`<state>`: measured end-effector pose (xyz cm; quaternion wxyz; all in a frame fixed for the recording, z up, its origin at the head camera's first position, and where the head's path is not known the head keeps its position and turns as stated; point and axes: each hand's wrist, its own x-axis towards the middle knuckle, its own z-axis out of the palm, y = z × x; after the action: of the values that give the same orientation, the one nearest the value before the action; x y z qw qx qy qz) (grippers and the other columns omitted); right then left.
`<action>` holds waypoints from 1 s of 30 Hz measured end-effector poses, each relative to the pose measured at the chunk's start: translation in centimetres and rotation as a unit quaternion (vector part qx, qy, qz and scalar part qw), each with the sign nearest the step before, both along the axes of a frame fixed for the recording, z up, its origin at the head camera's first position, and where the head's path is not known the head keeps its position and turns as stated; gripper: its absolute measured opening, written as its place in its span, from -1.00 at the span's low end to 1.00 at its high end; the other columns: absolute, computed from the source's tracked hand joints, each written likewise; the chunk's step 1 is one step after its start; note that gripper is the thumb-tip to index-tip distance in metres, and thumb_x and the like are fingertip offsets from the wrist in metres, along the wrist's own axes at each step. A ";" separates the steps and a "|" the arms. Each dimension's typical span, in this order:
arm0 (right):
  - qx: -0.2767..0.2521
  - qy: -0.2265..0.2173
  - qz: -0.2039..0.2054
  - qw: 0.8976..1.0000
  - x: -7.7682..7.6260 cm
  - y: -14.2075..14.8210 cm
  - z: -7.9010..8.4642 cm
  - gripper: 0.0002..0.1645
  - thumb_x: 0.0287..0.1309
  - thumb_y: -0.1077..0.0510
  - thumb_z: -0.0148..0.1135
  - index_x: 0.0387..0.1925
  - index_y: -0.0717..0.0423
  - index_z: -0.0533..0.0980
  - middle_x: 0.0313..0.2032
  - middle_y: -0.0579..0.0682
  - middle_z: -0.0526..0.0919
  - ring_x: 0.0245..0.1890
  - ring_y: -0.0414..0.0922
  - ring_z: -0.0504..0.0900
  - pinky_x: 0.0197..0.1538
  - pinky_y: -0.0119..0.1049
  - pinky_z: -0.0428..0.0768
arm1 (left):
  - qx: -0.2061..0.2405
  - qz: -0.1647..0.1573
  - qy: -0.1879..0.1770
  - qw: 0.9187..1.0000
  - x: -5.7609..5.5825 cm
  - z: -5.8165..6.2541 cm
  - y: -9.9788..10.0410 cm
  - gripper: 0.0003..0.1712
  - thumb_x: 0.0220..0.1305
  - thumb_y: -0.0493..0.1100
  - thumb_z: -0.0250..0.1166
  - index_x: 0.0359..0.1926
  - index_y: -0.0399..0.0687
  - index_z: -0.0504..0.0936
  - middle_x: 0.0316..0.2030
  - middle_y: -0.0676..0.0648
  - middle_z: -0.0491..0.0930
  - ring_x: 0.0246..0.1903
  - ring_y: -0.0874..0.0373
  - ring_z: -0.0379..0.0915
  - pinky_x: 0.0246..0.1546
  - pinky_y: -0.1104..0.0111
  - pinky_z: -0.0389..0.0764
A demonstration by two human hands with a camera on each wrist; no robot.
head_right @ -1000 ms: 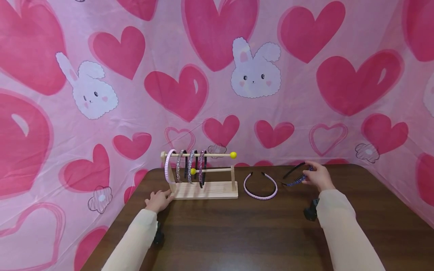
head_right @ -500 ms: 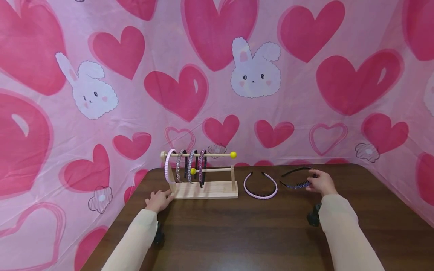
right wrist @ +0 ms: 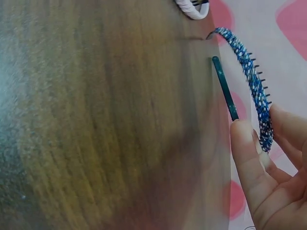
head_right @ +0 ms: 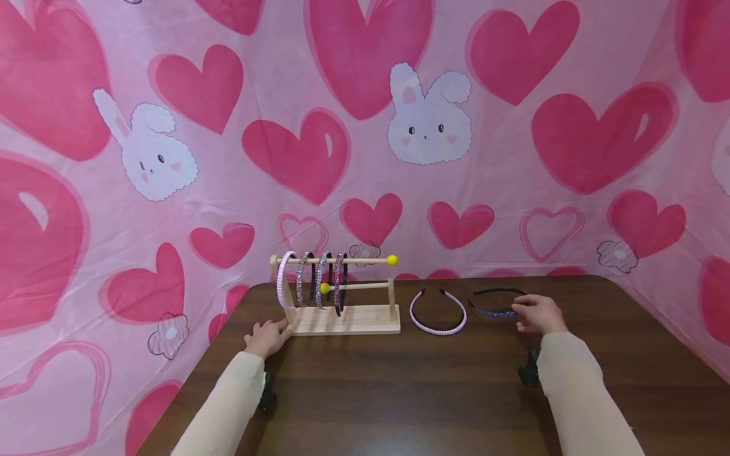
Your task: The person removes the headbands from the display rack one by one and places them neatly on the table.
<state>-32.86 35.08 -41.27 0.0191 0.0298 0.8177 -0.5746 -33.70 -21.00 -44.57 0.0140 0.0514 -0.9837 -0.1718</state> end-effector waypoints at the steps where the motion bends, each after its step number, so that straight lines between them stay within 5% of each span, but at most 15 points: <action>1: 0.000 -0.004 0.002 1.000 0.1 0.0 -0.1 -0.43 0.28 0.27 0.02 0.11 0.66 0.10 -0.41 0.11 0.50 -0.54 -0.10 0.57 -0.40 -0.22 0.61 | 0.000 0.000 0.000 1.000 0.0 0.0 0.0 -0.44 0.28 0.03 0.13 0.24 -0.09 0.39 0.13 -0.41 0.29 0.13 -0.39 0.00 0.00 -0.28 0.04; 12: -0.019 -0.056 0.042 0.997 0.3 -0.2 -1.0 -0.72 0.28 0.24 0.00 -0.23 0.49 0.36 -0.51 0.09 0.53 -0.57 -0.11 0.57 -0.42 -0.24 0.60 | -0.004 -0.003 0.000 1.000 0.0 0.0 0.0 -0.43 0.28 0.04 0.12 0.25 -0.09 0.38 0.11 -0.40 0.30 0.12 -0.38 0.01 0.00 -0.30 0.03; 23: -0.016 -0.098 0.080 0.992 0.4 -1.0 -2.2 -0.84 0.30 0.34 -0.09 -0.30 0.43 0.36 -0.57 0.04 0.52 -0.61 -0.17 0.54 -0.42 -0.28 0.59 | -0.002 -0.006 0.002 1.000 0.0 -0.1 -0.1 -0.43 0.28 0.03 0.13 0.25 -0.10 0.38 0.12 -0.42 0.29 0.13 -0.39 0.01 0.00 -0.31 0.02; 30: -0.004 -0.099 0.059 0.993 0.7 -1.4 -2.3 -0.83 0.31 0.34 -0.09 -0.31 0.45 0.36 -0.59 0.04 0.51 -0.63 -0.17 0.52 -0.43 -0.28 0.59 | -0.006 -0.009 0.008 1.000 -0.3 -0.2 -0.2 -0.44 0.28 0.05 0.13 0.24 -0.07 0.40 0.12 -0.40 0.30 0.12 -0.38 0.03 -0.02 -0.30 0.04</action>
<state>-32.16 33.68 -43.54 0.1336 0.0383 0.8099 -0.5699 -33.96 -21.16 -44.79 0.0202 0.0411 -0.9850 -0.1666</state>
